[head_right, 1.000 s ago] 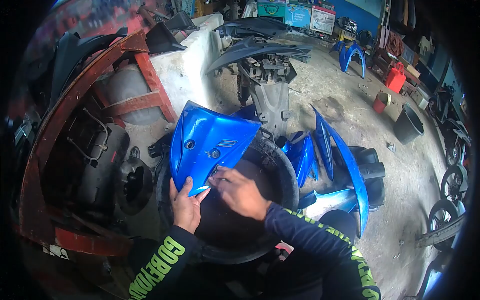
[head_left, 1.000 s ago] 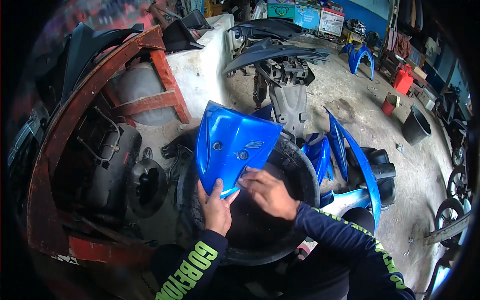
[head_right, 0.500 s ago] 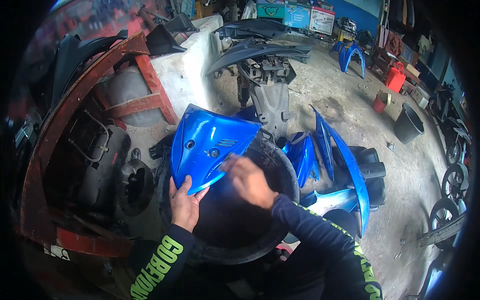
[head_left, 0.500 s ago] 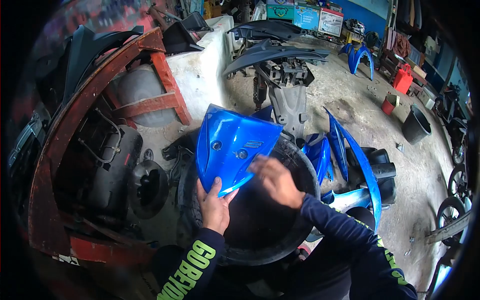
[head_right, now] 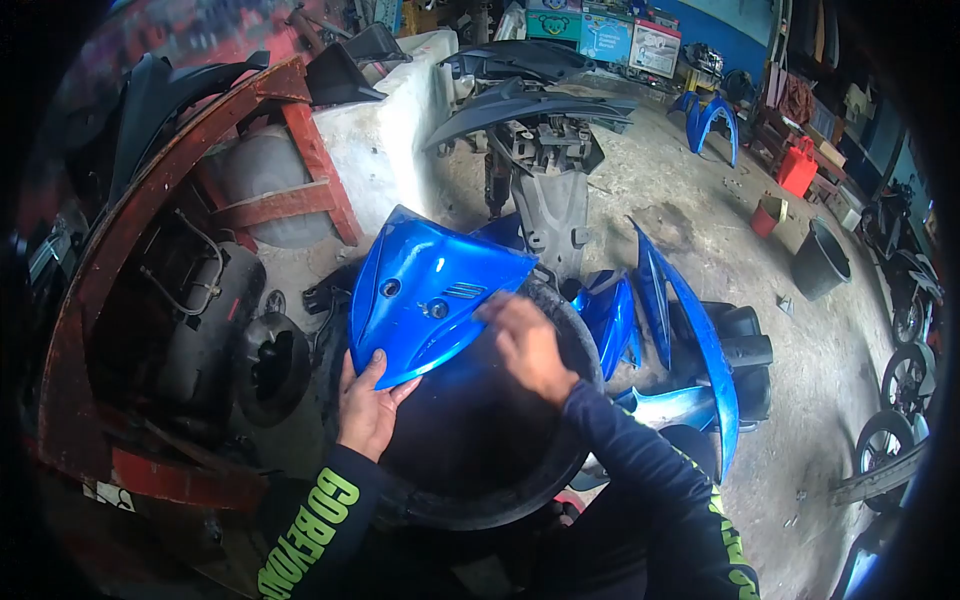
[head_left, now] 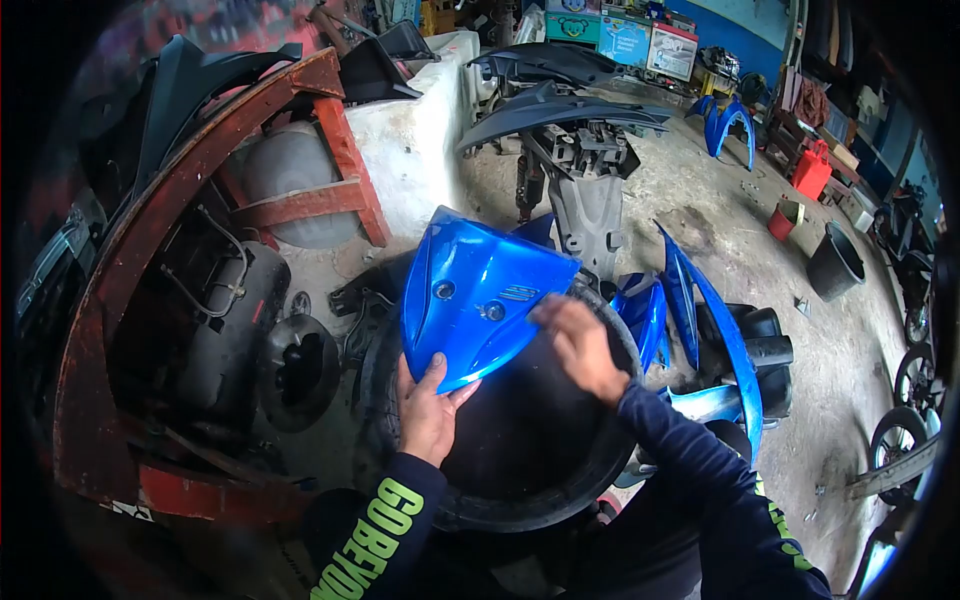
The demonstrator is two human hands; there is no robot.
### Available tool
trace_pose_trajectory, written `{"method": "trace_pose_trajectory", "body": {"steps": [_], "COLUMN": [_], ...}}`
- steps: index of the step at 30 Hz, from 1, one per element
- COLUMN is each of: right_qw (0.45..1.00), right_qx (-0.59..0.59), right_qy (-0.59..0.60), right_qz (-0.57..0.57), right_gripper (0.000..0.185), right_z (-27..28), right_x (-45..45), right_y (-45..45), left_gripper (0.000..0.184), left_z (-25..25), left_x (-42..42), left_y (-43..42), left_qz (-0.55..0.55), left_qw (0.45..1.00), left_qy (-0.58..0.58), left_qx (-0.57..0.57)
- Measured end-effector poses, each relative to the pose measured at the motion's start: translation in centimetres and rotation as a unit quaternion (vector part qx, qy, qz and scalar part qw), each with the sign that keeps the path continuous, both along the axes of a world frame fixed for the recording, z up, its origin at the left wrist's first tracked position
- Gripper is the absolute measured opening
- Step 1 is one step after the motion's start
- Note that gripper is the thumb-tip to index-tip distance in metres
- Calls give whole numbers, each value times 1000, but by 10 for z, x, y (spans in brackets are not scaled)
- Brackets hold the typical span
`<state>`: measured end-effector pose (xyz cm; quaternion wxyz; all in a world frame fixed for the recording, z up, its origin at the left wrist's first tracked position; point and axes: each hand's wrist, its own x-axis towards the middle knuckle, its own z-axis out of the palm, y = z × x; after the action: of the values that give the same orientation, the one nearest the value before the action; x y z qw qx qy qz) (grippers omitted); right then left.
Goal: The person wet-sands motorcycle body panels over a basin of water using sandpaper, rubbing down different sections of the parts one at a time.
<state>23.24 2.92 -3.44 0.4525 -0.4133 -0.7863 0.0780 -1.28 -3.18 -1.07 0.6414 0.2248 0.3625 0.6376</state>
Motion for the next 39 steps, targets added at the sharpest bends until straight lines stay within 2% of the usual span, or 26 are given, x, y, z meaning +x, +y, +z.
{"method": "trace_pose_trajectory", "body": {"steps": [2, 3, 5, 6, 7, 9, 10, 11, 13, 14, 17, 22, 25, 26, 28, 32, 37, 39], "right_qw": [998, 999, 998, 998, 999, 996, 997, 999, 997, 998, 999, 999, 999, 999, 990, 990, 998, 998], "right_qx": [16, 30, -39, -41, 0, -2, 7, 31, -46, -30, 19, -34, -38, -39, -139, -137, -44, -24], "right_qy": [-30, -28, 26, 10, -31, -34, -43, -40, 33, 16, -34, -11, -31, -31, -19, -21, -53, -62], "right_qz": [51, -14, -50, -55, -32, 81, 61, -6, -45, -61, 10, -23, 3, 4, -6, -8, -6, -18], "right_gripper": [28, 30, 31, 28, 28, 29, 31, 30, 31, 32, 34, 37, 38, 38, 38, 40, 44, 45], "right_z": [-5, -7, -2, -9, -5, 8, -4, -6, -9, -1, 16, 6, -6, -9, -14, -27, -16, 0], "right_x": [3, 10, 20, 19, 9, -10, 0, 8, 24, 17, -1, -5, -18, -20, -22, -24, -30, -30], "right_y": [0, 10, 27, 21, 7, -12, -1, 11, 33, 22, -5, -16, -31, -32, -32, -27, -32, -38], "left_gripper": [54, 52, 50, 49, 48, 46, 45, 44, 43, 42, 42, 30, 28, 31, 34, 48, 64, 81], "left_z": [-2, -2, -2, -3, -4, -3, -3, -4, -6, -6, -9, -6, -15, -11, -10, -30, -16, -22], "left_x": [-1, 2, 2, 0, -3, -15, -16, -17, -17, -17, -28, -41, -49, -46, -37, -22, -15, -19], "left_y": [2, 2, 2, 3, 6, 8, 10, 11, 12, 12, 17, 21, 25, 24, 22, 23, 18, 20], "left_qz": [-13, -8, -5, -4, -6, -23, -29, -36, -35, -35, -33, -28, -9, 4, 16, 21, 42, 59], "left_qw": [1000, 1000, 1000, 1000, 1000, 999, 999, 999, 999, 999, 999, 999, 997, 996, 995, 992, 988, 990], "left_qy": [-6, -4, -1, -1, 0, 6, 3, 3, -1, -8, -17, 8, -25, -35, -45, -80, -111, -104], "left_qx": [3, -3, -8, -11, -13, -21, -14, -7, -7, -7, -6, -18, -75, -80, -84, -97, -101, -74]}}
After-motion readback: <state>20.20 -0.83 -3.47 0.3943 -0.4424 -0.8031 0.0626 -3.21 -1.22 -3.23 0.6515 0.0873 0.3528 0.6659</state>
